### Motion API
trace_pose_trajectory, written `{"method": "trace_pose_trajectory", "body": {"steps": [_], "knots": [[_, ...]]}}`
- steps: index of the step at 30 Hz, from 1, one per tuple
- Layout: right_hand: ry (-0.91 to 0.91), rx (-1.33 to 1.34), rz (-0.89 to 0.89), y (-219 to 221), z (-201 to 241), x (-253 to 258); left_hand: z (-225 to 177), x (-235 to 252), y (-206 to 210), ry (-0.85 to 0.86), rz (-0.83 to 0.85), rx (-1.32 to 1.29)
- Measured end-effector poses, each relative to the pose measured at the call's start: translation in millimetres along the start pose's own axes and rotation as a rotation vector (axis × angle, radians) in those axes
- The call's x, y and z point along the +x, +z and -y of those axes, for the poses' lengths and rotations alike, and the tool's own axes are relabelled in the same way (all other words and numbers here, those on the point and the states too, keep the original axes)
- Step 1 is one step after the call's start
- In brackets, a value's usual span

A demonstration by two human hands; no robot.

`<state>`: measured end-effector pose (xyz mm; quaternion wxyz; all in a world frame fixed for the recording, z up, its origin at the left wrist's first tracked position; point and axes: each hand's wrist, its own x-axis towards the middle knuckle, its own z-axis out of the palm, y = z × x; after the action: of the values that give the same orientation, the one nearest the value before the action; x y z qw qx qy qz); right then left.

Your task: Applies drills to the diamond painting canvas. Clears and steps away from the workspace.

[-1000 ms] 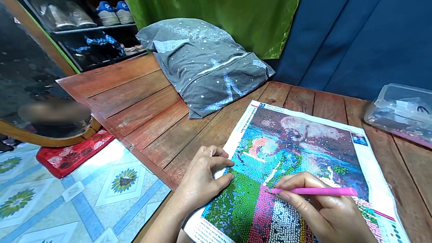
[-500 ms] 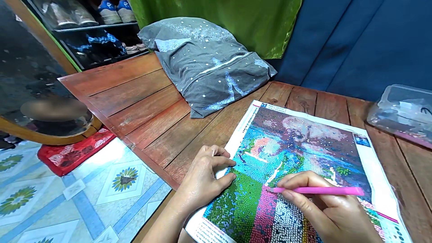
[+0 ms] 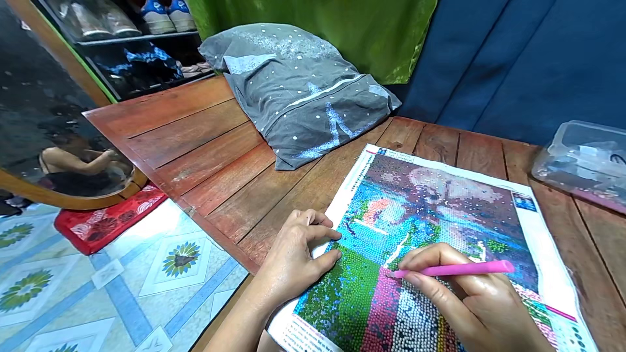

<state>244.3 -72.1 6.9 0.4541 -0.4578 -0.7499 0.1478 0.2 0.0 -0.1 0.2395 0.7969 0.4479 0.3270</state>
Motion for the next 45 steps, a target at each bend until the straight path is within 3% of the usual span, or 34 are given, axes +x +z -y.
{"method": "trace_pose_trajectory", "body": {"steps": [29, 38, 45], "knots": [[-0.064, -0.139, 0.025, 3.1, 5.6, 4.7, -0.8, -0.5, 0.0, -0.004, 0.0, 0.004], [-0.031, -0.107, 0.024, 1.8, 4.9, 1.8, -1.2, -0.1, -0.3, -0.015, 0.006, 0.004], [0.141, -0.005, -0.032, -0.7, 7.2, -1.2, -0.8, 0.4, -0.3, -0.01, 0.011, 0.002]]}}
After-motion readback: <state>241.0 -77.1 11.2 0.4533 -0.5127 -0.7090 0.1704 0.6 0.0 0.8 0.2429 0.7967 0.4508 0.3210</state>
